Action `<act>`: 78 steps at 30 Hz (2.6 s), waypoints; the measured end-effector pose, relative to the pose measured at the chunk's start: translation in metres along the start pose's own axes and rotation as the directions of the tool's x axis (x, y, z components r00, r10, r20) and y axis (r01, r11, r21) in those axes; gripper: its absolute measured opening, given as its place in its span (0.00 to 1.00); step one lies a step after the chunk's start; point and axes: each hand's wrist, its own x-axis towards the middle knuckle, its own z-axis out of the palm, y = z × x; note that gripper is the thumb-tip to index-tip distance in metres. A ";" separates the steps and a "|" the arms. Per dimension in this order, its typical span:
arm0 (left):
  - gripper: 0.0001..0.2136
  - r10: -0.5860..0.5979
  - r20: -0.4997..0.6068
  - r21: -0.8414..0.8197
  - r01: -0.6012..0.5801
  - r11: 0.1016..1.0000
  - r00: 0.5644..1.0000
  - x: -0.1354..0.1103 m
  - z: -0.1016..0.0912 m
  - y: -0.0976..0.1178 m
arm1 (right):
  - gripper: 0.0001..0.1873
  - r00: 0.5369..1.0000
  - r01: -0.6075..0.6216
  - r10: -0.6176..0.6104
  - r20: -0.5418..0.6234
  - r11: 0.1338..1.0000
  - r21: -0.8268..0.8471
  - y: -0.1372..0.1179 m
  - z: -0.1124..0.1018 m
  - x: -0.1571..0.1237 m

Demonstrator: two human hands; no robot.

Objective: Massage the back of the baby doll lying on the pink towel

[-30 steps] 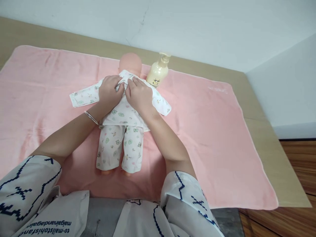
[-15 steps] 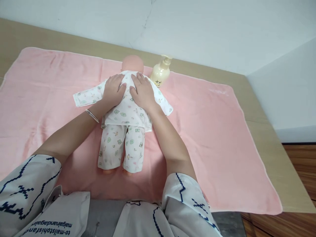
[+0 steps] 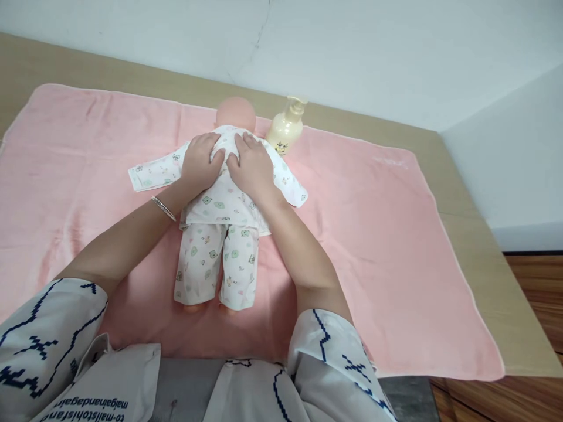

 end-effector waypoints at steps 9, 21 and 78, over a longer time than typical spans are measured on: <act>0.20 0.088 0.008 -0.001 -0.088 0.996 0.996 -0.003 0.000 -0.001 | 0.27 0.998 0.070 -0.070 0.006 0.997 -0.012 0.002 -0.002 -0.001; 0.17 -0.003 -0.029 0.000 0.003 1.000 1.000 -0.009 -0.008 0.010 | 0.27 0.997 -0.072 0.072 -0.001 0.996 -0.045 -0.015 -0.007 -0.005; 0.22 0.034 0.041 -0.079 -0.030 0.996 0.999 0.003 0.002 -0.007 | 0.29 0.998 0.026 -0.029 0.057 0.998 0.053 0.010 0.002 0.005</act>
